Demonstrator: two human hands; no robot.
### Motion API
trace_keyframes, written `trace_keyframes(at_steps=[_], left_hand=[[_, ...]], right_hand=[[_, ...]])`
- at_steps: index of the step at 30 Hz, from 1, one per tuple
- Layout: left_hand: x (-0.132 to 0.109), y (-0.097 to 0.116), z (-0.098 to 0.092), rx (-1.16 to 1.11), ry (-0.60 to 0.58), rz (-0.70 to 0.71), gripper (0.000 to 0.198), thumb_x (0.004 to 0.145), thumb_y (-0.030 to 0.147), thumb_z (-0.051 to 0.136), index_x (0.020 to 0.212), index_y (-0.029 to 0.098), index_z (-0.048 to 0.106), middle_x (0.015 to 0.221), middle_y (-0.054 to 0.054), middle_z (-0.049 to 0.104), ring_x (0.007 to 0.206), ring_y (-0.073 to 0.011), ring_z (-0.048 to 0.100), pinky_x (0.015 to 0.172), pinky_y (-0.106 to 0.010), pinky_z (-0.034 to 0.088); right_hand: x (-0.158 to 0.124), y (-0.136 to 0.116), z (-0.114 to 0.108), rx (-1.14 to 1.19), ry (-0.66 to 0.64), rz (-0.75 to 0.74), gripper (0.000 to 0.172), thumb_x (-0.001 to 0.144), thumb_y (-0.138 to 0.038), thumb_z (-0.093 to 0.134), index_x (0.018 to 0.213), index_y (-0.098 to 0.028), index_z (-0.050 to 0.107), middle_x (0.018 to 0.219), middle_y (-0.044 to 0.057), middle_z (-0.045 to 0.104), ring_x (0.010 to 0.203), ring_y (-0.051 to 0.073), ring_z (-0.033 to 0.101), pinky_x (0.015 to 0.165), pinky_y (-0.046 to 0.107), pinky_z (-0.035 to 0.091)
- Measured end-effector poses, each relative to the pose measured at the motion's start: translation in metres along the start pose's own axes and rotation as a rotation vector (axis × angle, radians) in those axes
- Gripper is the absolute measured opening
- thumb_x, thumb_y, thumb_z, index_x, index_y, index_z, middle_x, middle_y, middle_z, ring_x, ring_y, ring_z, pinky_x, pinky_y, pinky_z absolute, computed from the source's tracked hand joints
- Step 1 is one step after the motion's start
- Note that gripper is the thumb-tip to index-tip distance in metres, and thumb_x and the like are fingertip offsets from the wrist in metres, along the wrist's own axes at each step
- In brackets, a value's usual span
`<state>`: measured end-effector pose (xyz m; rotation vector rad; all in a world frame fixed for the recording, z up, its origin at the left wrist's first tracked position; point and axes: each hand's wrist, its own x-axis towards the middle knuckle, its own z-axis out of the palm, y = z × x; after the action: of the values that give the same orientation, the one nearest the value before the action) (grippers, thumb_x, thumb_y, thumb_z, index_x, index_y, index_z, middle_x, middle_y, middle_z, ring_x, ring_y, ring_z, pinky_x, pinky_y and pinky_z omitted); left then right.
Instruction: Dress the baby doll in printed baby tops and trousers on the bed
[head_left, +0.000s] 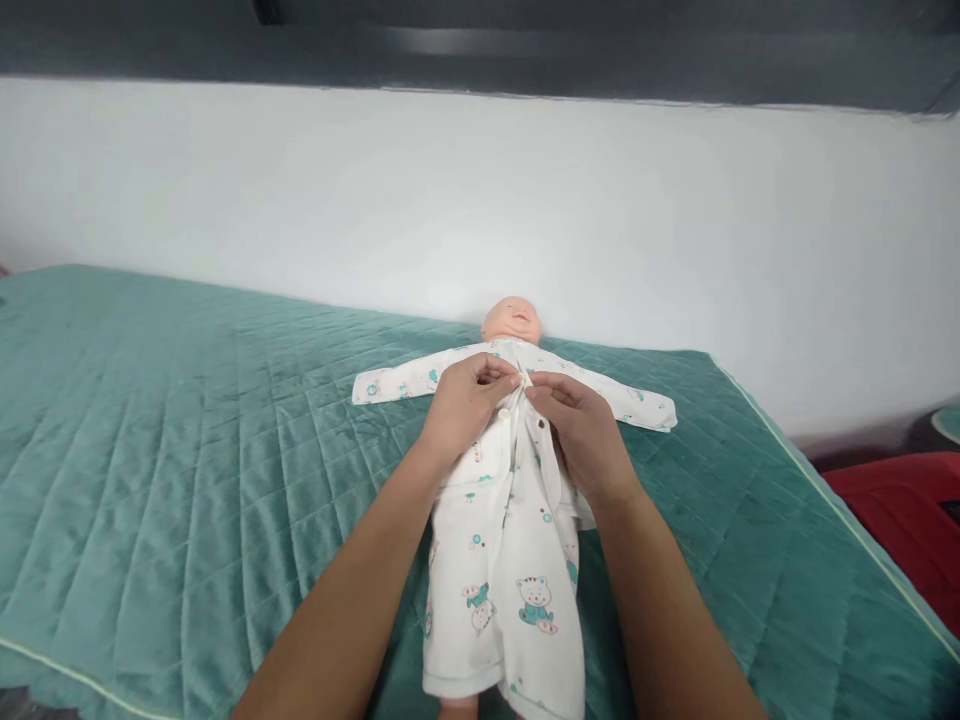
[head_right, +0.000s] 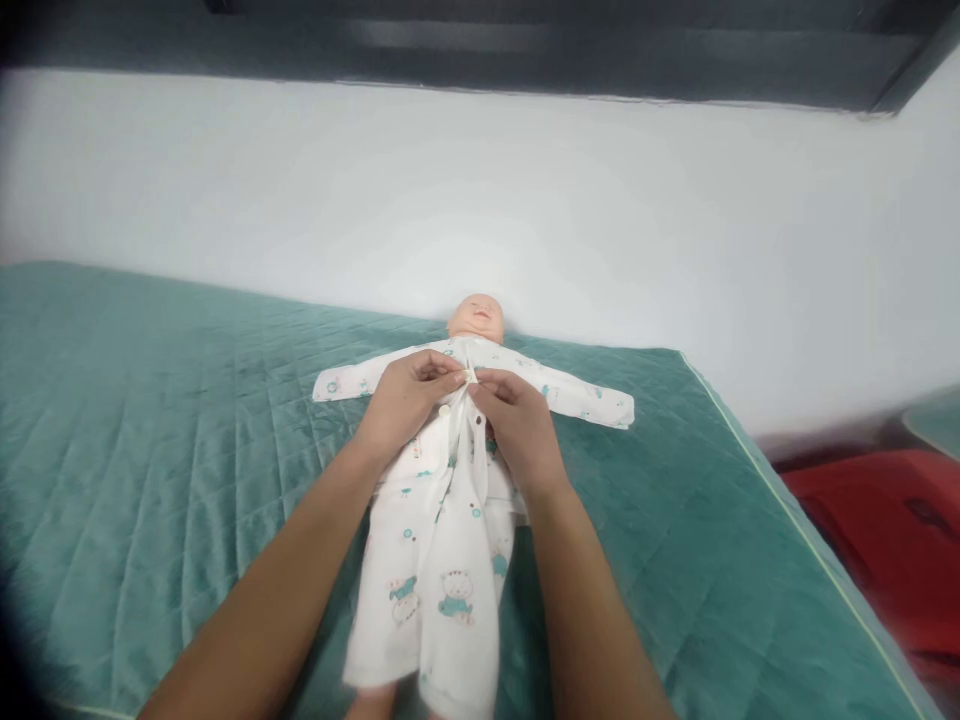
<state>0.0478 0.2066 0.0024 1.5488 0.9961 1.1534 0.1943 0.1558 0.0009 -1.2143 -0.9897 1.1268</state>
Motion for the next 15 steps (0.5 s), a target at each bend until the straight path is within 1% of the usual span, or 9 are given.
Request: trace_keyframes(at_steps=[3, 5, 8, 11, 15], left_hand=[[0.001, -0.001, 0.0, -0.021, -0.013, -0.002, 0.012, 0.08, 0.031, 0.07, 0.082, 0.019, 0.072, 0.08, -0.001, 0.072, 0.072, -0.0142, 0.062, 0.066, -0.026, 0.045], [0.0, 0.0, 0.0, -0.019, -0.022, -0.015, 0.012, 0.08, 0.031, 0.07, 0.08, 0.019, 0.072, 0.079, -0.001, 0.072, 0.071, -0.0141, 0.061, 0.065, -0.026, 0.044], [-0.002, 0.002, 0.0, 0.003, -0.043, 0.0, 0.013, 0.081, 0.031, 0.069, 0.078, 0.019, 0.071, 0.079, -0.001, 0.072, 0.073, -0.0142, 0.062, 0.068, -0.026, 0.045], [-0.004, 0.004, 0.0, 0.064, -0.047, 0.033, 0.019, 0.084, 0.034, 0.066, 0.073, 0.019, 0.068, 0.075, 0.0, 0.069, 0.072, -0.0138, 0.061, 0.068, -0.026, 0.045], [-0.004, 0.006, 0.0, 0.102, -0.032, 0.007, 0.022, 0.08, 0.039, 0.071, 0.074, 0.019, 0.065, 0.077, -0.001, 0.069, 0.074, -0.0143, 0.062, 0.065, -0.026, 0.044]], right_hand=[[0.0, 0.0, -0.002, -0.048, -0.039, 0.001, 0.04, 0.073, -0.046, 0.077, 0.104, -0.022, 0.069, 0.07, -0.005, 0.06, 0.052, 0.01, 0.046, 0.048, 0.025, 0.035], [0.0, -0.001, -0.002, -0.084, -0.057, -0.02, 0.039, 0.074, -0.045, 0.077, 0.103, -0.022, 0.067, 0.07, -0.006, 0.056, 0.053, 0.009, 0.045, 0.047, 0.024, 0.033], [-0.002, -0.002, 0.003, -0.171, -0.049, -0.064, 0.036, 0.076, -0.041, 0.075, 0.103, -0.022, 0.061, 0.073, -0.006, 0.056, 0.058, 0.01, 0.05, 0.051, 0.024, 0.038], [-0.004, 0.001, 0.007, -0.295, -0.035, -0.118, 0.034, 0.079, -0.036, 0.071, 0.106, -0.024, 0.055, 0.074, -0.006, 0.058, 0.063, 0.012, 0.055, 0.056, 0.026, 0.042], [-0.004, 0.006, 0.011, -0.439, -0.022, -0.223, 0.027, 0.081, -0.027, 0.064, 0.105, -0.025, 0.052, 0.078, -0.004, 0.06, 0.07, 0.014, 0.059, 0.062, 0.028, 0.044]])
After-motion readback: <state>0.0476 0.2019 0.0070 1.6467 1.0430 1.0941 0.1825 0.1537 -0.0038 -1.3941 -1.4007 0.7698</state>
